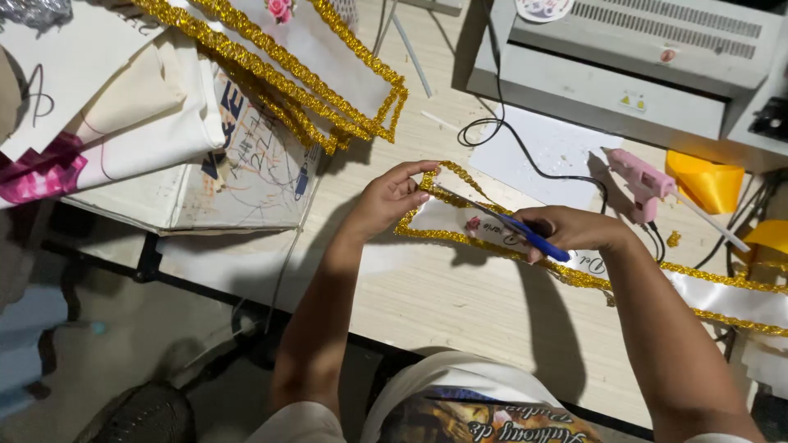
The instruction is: The person uses a hot glue gun to apply glue to a white sash and attaches a gold glittery trim along its edges. They press the trim into place, then use scissors to cut the excess trim. The process is repeated on the other side of the sash.
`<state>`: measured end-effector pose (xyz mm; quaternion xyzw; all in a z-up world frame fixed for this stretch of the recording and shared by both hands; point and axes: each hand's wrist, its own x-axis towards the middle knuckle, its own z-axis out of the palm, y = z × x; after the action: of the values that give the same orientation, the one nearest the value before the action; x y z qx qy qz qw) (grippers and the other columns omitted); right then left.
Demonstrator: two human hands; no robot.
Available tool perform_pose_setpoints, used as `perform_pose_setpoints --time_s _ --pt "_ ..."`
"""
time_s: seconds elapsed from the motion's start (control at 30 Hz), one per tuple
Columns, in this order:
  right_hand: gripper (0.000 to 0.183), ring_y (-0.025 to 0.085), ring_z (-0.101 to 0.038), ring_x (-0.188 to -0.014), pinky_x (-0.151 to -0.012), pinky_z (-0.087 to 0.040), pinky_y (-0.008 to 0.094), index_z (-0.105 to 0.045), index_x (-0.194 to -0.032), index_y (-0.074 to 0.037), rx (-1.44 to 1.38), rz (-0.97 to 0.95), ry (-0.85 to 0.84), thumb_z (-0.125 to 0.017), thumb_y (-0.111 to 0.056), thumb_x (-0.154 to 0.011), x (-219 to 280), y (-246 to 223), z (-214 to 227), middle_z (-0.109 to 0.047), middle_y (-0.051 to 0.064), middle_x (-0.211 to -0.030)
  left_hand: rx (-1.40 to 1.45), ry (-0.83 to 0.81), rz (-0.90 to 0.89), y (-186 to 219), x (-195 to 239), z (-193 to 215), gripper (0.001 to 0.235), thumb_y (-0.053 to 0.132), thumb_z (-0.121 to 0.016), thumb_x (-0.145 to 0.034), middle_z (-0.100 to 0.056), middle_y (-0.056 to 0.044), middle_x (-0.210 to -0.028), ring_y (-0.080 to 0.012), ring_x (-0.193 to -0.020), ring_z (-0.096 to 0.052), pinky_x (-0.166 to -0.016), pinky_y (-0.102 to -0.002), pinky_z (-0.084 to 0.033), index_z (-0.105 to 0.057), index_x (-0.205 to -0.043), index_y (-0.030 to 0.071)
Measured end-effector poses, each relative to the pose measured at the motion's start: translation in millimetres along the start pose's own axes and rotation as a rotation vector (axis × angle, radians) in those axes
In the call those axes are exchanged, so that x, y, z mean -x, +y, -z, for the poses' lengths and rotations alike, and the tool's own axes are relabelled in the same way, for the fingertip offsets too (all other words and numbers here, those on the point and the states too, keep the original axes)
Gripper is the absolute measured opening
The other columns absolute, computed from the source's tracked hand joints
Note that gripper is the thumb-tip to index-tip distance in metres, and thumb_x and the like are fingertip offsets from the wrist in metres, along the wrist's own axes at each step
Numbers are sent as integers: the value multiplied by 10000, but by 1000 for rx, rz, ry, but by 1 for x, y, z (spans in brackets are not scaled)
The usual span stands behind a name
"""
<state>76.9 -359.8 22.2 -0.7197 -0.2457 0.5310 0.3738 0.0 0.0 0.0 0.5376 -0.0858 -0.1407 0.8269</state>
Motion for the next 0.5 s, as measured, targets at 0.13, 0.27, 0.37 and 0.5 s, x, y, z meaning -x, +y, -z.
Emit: perform_pose_setpoints --time_s 0.13,0.27,0.37,0.5 --pt "524 121 -590 -736 -645 -498 306 -674 -1056 -36 -114 40 -61 -944 -283 -682 -6 -3 5 -648 4 -789 29 7 24 9 -2 -9 550 -74 -630 -987 -573 -101 -1486 -94 -1203 -607 -1023 -233 -525 -470 -1509 -1" --pt "578 123 -631 -716 -640 -524 287 -665 -1123 -31 -219 32 -110 -933 -264 -667 -9 -12 7 -678 19 -778 39 52 98 13 -5 -18 551 -55 -655 -952 -581 -96 -1472 -103 -1146 -622 -969 -243 -539 -501 -1476 22" --pt "615 118 -622 -708 -626 -519 284 -672 -1166 -33 -207 30 -100 -932 -253 -654 -14 -12 7 -667 14 -779 71 87 117 10 -8 -21 545 -50 -675 -933 -601 -106 -1445 -125 -1125 -628 -982 -262 -549 -530 -1454 14" --pt "660 102 -591 -720 -625 -505 274 -676 -1224 -26 -180 42 -71 -936 -244 -657 -19 -12 4 -639 -3 -800 117 100 124 -2 -10 -23 522 -38 -689 -937 -617 -115 -1414 -132 -1150 -630 -1034 -276 -546 -538 -1435 -13"
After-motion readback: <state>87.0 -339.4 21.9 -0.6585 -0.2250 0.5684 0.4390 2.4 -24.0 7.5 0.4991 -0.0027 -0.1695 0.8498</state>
